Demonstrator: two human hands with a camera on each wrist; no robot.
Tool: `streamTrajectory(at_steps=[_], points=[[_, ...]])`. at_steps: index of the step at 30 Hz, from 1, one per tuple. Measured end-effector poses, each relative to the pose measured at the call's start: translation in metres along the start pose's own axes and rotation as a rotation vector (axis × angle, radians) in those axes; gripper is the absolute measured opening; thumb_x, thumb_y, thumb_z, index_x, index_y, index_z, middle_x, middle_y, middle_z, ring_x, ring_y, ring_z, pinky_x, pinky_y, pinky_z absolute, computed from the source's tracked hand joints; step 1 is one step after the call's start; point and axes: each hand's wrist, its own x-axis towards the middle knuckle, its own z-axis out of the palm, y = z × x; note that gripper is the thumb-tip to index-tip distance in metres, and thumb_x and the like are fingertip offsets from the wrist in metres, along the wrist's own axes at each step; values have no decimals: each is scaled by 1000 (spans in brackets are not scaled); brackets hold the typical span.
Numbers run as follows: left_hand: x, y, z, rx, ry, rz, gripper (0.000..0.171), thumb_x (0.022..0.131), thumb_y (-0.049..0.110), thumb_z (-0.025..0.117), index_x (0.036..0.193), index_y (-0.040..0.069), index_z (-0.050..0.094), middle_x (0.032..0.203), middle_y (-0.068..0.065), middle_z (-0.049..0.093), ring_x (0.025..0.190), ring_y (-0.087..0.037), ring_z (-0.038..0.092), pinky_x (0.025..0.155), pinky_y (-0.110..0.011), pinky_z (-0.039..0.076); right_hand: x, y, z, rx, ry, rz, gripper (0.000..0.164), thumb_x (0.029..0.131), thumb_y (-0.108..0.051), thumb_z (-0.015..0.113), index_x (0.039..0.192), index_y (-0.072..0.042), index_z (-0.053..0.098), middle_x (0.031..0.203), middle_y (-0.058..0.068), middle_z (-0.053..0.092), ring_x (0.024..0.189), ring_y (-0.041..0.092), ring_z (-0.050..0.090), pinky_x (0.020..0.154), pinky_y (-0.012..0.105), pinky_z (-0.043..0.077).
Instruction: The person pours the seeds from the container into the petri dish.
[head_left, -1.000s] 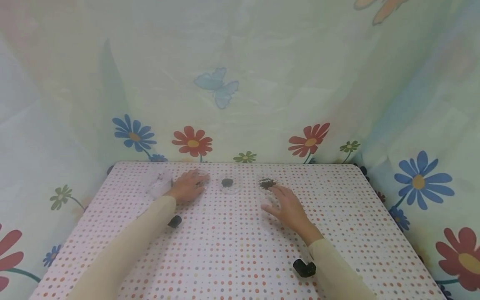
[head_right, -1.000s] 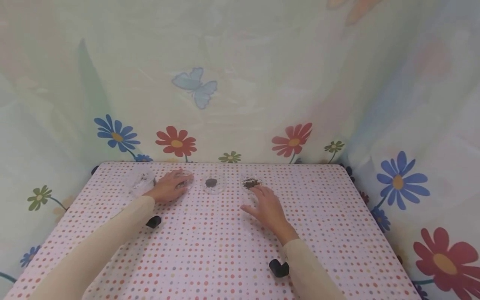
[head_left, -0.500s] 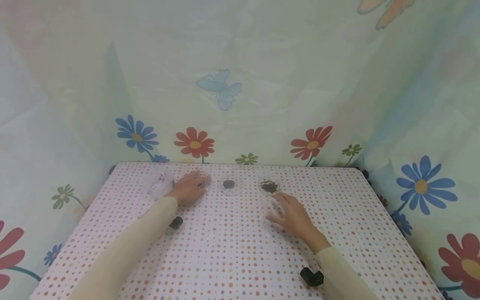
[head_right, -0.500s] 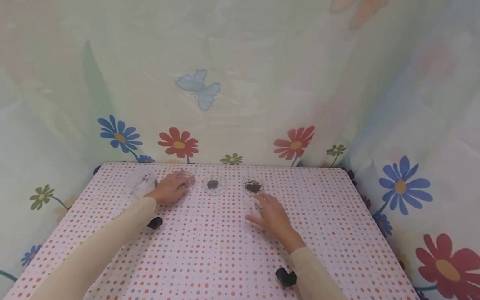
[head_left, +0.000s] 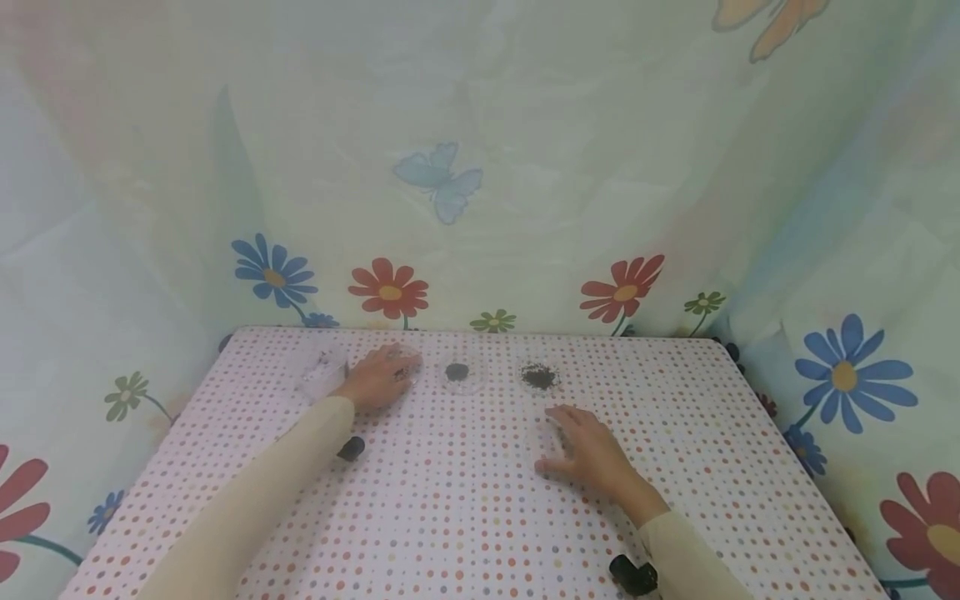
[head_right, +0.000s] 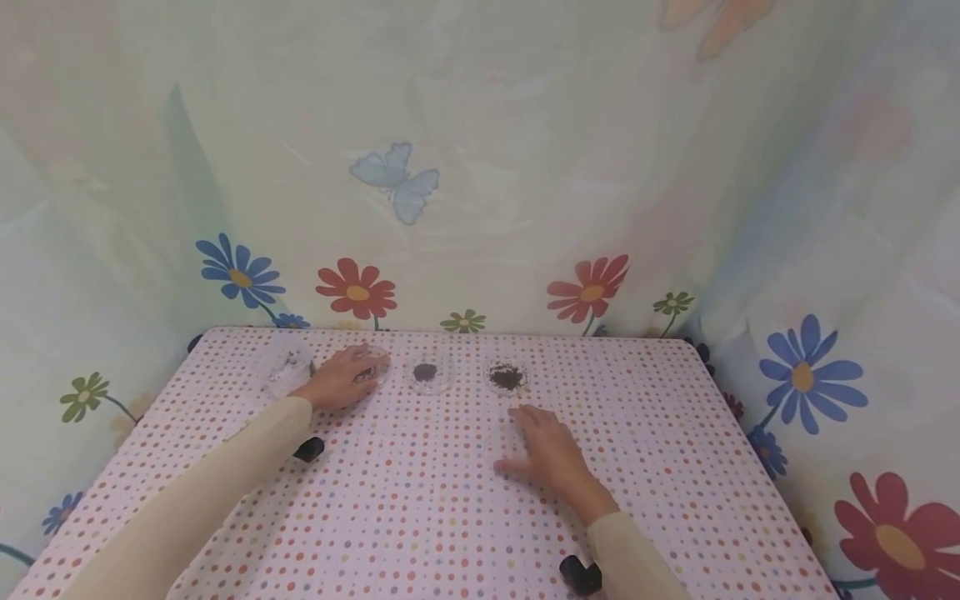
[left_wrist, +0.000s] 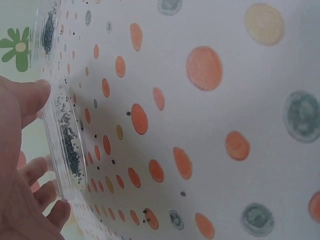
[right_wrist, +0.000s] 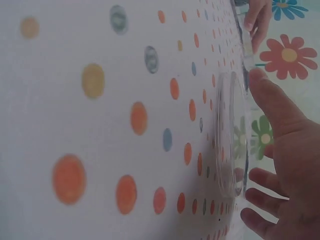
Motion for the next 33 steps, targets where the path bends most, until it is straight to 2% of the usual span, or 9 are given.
streamTrajectory(at_steps=[5,10,17,25,33], points=[[0,0,3,3,6,1,49,92,42,46,139,38,34,154,-3,18,142,-31,12,109,-63,12,-4,1,4,-60,-20,-21,89,61,-62,71,133,-17,45,135,8,47,123,31,43,101,54,35],[2,0,4,6,16,-11,48,92,42,47,138,41,34,154,-2,18,142,-30,13,108,-65,12,-6,0,3,-39,-51,-19,93,58,-64,72,135,-21,44,137,7,45,126,30,41,102,55,34],[2,-1,4,9,9,2,48,92,41,47,138,40,34,154,-3,18,142,-31,13,109,-63,13,-10,-1,4,-80,-34,-33,93,57,-64,73,134,-21,45,133,7,47,121,28,42,99,53,37],[2,-3,5,11,18,30,49,92,41,46,139,37,34,153,-5,19,141,-31,14,111,-60,14,-13,1,7,-64,-8,-44,88,60,-59,74,133,-19,47,129,5,49,119,26,44,98,50,39],[-1,0,1,8,15,31,49,92,40,46,140,35,35,153,-6,20,141,-32,15,111,-60,14,-13,1,10,-61,19,-56,85,62,-59,73,132,-18,48,128,5,49,117,25,45,96,48,40]])
